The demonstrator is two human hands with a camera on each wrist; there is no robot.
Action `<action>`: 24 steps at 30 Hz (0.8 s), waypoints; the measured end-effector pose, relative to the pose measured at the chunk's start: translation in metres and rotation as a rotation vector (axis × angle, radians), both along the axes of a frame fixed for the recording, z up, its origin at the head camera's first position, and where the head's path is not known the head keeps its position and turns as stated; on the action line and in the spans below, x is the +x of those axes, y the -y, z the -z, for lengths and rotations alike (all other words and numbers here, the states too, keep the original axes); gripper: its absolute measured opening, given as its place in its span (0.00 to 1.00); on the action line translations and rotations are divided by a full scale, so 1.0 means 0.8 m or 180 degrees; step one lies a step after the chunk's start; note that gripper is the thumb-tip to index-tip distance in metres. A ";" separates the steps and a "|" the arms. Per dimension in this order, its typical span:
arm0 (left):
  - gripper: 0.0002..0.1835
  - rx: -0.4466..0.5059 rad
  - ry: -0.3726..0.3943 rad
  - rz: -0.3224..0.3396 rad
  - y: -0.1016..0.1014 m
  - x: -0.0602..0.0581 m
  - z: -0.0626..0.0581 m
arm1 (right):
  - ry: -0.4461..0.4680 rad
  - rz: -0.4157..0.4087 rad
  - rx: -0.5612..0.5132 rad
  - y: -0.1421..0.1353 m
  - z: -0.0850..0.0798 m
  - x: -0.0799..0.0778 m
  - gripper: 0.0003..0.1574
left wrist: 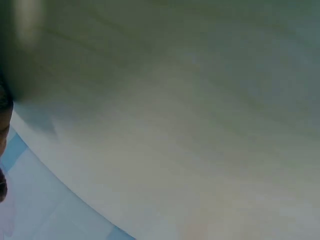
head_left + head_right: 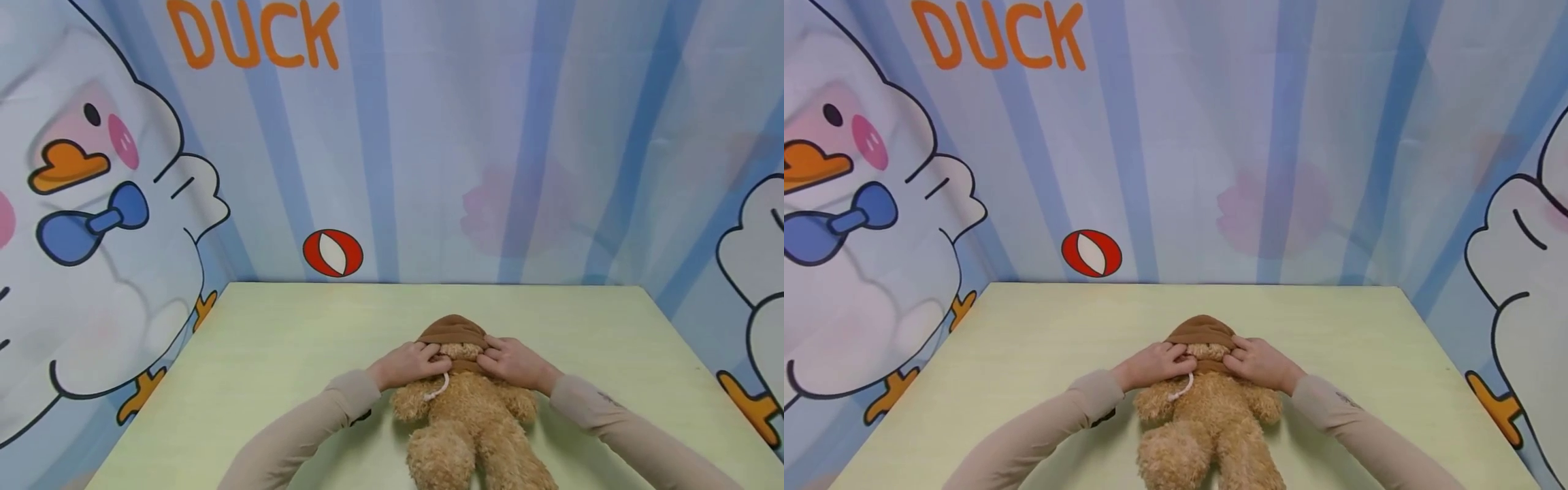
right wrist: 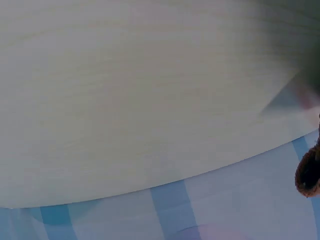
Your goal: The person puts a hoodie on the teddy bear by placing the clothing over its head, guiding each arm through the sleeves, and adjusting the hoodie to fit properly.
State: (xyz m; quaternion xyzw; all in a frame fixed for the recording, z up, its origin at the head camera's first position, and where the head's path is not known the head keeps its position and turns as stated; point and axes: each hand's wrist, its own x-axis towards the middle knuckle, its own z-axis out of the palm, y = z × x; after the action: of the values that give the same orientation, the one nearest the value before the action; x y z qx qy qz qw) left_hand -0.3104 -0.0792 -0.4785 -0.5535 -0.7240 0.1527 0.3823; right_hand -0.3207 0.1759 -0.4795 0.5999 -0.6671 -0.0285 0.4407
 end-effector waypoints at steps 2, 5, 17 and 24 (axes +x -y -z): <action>0.18 -0.0024 0.0003 -0.0025 0.000 0.001 0.001 | 0.0050 -0.0108 -0.0063 0.001 0.002 0.000 0.19; 0.19 -0.0140 -0.0006 -0.0090 0.004 0.000 0.004 | 0.0001 -0.0111 -0.0049 -0.001 0.004 0.001 0.18; 0.11 -0.0222 -0.0100 -0.0300 0.020 0.008 0.002 | -0.0248 0.0247 -0.0121 -0.001 0.004 0.006 0.18; 0.14 -0.0130 -0.0196 -0.0247 0.014 0.014 0.000 | -0.0047 0.0082 -0.0412 0.009 0.012 0.004 0.19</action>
State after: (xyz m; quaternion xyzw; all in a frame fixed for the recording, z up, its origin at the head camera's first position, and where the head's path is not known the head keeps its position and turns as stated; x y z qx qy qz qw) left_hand -0.2993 -0.0903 -0.4785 -0.5278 -0.7295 0.1992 0.3868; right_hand -0.3178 0.1683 -0.4890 0.5613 -0.6720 0.0046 0.4831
